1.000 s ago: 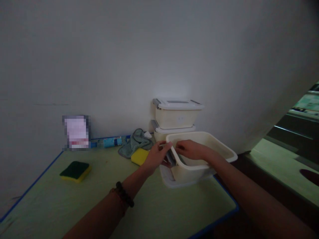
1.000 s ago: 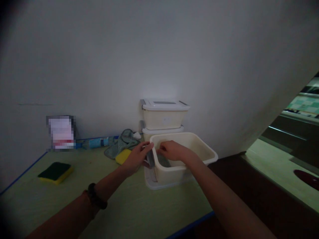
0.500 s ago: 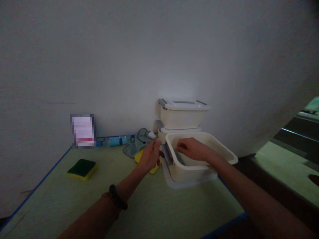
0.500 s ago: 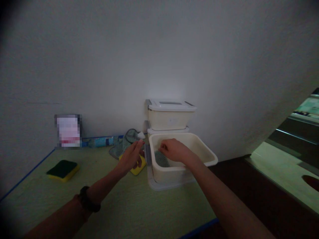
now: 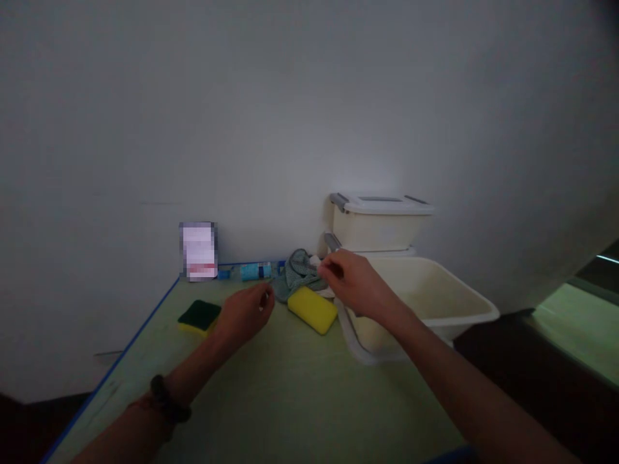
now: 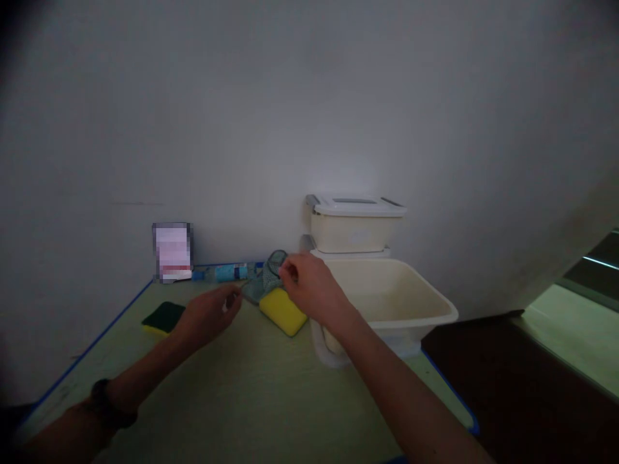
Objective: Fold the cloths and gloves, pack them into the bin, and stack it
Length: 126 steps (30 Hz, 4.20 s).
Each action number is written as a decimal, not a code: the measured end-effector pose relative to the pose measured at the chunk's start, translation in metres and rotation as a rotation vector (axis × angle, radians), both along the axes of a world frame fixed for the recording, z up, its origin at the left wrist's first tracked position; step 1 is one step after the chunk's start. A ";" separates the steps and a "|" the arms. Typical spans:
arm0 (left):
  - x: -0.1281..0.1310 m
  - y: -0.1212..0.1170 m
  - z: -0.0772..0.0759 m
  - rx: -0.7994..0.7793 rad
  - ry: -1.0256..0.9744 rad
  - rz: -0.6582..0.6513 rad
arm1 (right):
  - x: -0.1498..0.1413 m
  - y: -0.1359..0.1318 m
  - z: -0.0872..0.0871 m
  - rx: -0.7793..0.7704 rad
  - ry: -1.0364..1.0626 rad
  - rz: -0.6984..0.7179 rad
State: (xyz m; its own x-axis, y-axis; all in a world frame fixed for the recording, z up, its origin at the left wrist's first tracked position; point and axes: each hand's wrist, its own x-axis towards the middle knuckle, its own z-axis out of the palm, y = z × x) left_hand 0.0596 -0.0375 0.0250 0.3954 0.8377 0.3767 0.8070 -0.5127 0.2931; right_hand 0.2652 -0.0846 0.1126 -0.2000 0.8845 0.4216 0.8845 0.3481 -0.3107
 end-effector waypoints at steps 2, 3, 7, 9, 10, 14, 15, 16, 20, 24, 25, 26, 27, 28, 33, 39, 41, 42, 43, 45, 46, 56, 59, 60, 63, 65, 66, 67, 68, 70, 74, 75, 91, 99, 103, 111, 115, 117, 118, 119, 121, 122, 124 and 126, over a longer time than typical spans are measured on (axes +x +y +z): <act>-0.011 -0.003 -0.009 0.080 0.075 -0.065 | -0.020 0.003 -0.013 0.003 -0.013 -0.012; -0.015 -0.005 -0.014 0.118 0.109 -0.102 | -0.029 0.005 -0.021 0.000 -0.013 -0.028; -0.029 -0.008 -0.023 0.205 0.163 -0.172 | -0.052 0.023 -0.059 -0.020 0.029 -0.065; -0.033 -0.005 -0.023 0.228 0.131 -0.152 | -0.054 0.037 -0.078 0.005 0.049 -0.119; -0.035 -0.003 -0.023 0.230 0.120 -0.152 | -0.052 0.044 -0.087 0.023 0.052 -0.160; -0.036 0.006 -0.026 0.218 0.097 -0.174 | -0.042 0.067 -0.113 -0.012 -0.006 -0.287; -0.036 0.007 -0.028 0.216 0.091 -0.176 | -0.040 0.070 -0.118 -0.040 -0.002 -0.321; -0.035 0.007 -0.030 0.214 0.085 -0.179 | -0.038 0.072 -0.121 -0.069 0.000 -0.337; -0.034 0.008 -0.034 0.180 0.060 -0.190 | -0.036 0.071 -0.127 -0.087 0.025 -0.321; -0.036 0.009 -0.033 0.089 0.025 -0.187 | -0.035 0.068 -0.128 -0.047 0.069 -0.315; -0.036 0.009 -0.033 0.056 0.000 -0.189 | -0.034 0.068 -0.128 -0.045 0.073 -0.316; -0.036 0.009 -0.032 0.015 -0.037 -0.196 | -0.034 0.067 -0.127 -0.030 0.088 -0.310; -0.036 0.008 -0.032 -0.035 -0.085 -0.204 | -0.033 0.067 -0.126 0.009 0.122 -0.290; -0.036 0.007 -0.032 -0.095 -0.143 -0.212 | -0.033 0.065 -0.124 0.076 0.175 -0.255; -0.031 0.001 -0.032 -0.410 -0.544 -0.177 | -0.040 0.051 -0.108 0.443 0.508 -0.004; -0.029 0.000 -0.030 -0.615 -0.934 -0.183 | -0.059 0.029 -0.093 0.312 0.912 0.178; -0.030 0.002 -0.031 -0.692 -1.060 -0.216 | -0.063 0.026 -0.091 0.245 1.028 0.203; -0.030 0.003 -0.032 -0.726 -1.125 -0.220 | -0.063 0.025 -0.090 0.212 1.062 0.203; -0.031 0.005 -0.033 -0.753 -1.197 -0.219 | -0.063 0.025 -0.090 0.183 1.078 0.198; -0.032 0.008 -0.035 -0.791 -1.335 -0.228 | -0.061 0.025 -0.090 0.141 1.066 0.194; -0.033 0.009 -0.037 -0.797 -1.387 -0.235 | -0.059 0.026 -0.091 0.129 1.043 0.204; -0.033 0.002 -0.029 -0.779 -1.422 -0.203 | -0.062 0.026 -0.099 -0.075 0.837 0.190; -0.034 0.001 -0.028 -0.781 -1.385 -0.152 | -0.062 0.025 -0.099 -0.169 0.668 0.251; -0.035 0.000 -0.028 -0.780 -1.366 -0.143 | -0.062 0.025 -0.099 -0.154 0.612 0.270; -0.036 0.000 -0.029 -0.773 -1.320 -0.143 | -0.060 0.027 -0.097 -0.042 0.552 0.286; -0.036 0.000 -0.029 -0.752 -1.312 -0.132 | -0.059 0.028 -0.095 0.013 0.611 0.303; -0.036 0.000 -0.029 -0.740 -1.313 -0.121 | -0.058 0.028 -0.095 0.013 0.663 0.316; -0.036 0.000 -0.028 -0.732 -1.316 -0.109 | -0.057 0.028 -0.094 -0.009 0.727 0.326; -0.036 -0.001 -0.028 -0.724 -1.321 -0.097 | -0.056 0.028 -0.094 -0.046 0.794 0.326; -0.035 -0.001 -0.026 -0.714 -1.342 -0.082 | -0.054 0.028 -0.094 -0.129 0.926 0.290; -0.035 -0.002 -0.019 -0.672 -1.350 -0.003 | -0.051 0.031 -0.096 -0.216 1.226 0.200; -0.036 -0.002 -0.017 -0.652 -1.343 0.021 | -0.051 0.033 -0.095 -0.226 1.322 0.186; -0.058 0.003 0.013 -0.553 -1.554 0.053 | -0.042 0.046 -0.096 -0.293 1.855 0.025; -0.064 0.007 0.012 -0.703 -1.583 -0.114 | -0.045 0.039 -0.087 -0.511 1.884 0.006; -0.063 0.007 0.010 -0.706 -1.438 -0.014 | -0.043 0.040 -0.087 -0.409 1.857 0.069; -0.063 0.014 0.007 -0.504 -1.442 0.138 | -0.042 0.042 -0.092 -0.230 1.794 0.117; -0.067 0.016 0.005 -0.419 -1.464 0.147 | -0.043 0.042 -0.093 -0.179 1.787 0.125; -0.067 0.016 0.005 -0.365 -1.435 0.135 | -0.042 0.042 -0.091 -0.178 1.797 0.123; -0.067 0.016 0.004 -0.340 -1.401 0.121 | -0.041 0.042 -0.090 -0.170 1.808 0.111; -0.066 0.016 0.004 -0.311 -1.362 0.099 | -0.040 0.041 -0.087 -0.153 1.816 0.091; -0.066 0.016 0.002 -0.225 -1.258 0.046 | -0.039 0.039 -0.082 -0.091 1.794 0.051; -0.066 0.016 0.001 -0.175 -1.195 0.026 | -0.038 0.037 -0.080 -0.057 1.752 0.048; -0.068 0.018 -0.002 -0.077 -1.031 0.033 | -0.039 0.033 -0.077 0.001 1.620 0.069; -0.073 0.020 -0.004 0.018 -0.792 0.082 | -0.043 0.029 -0.076 0.044 1.459 0.118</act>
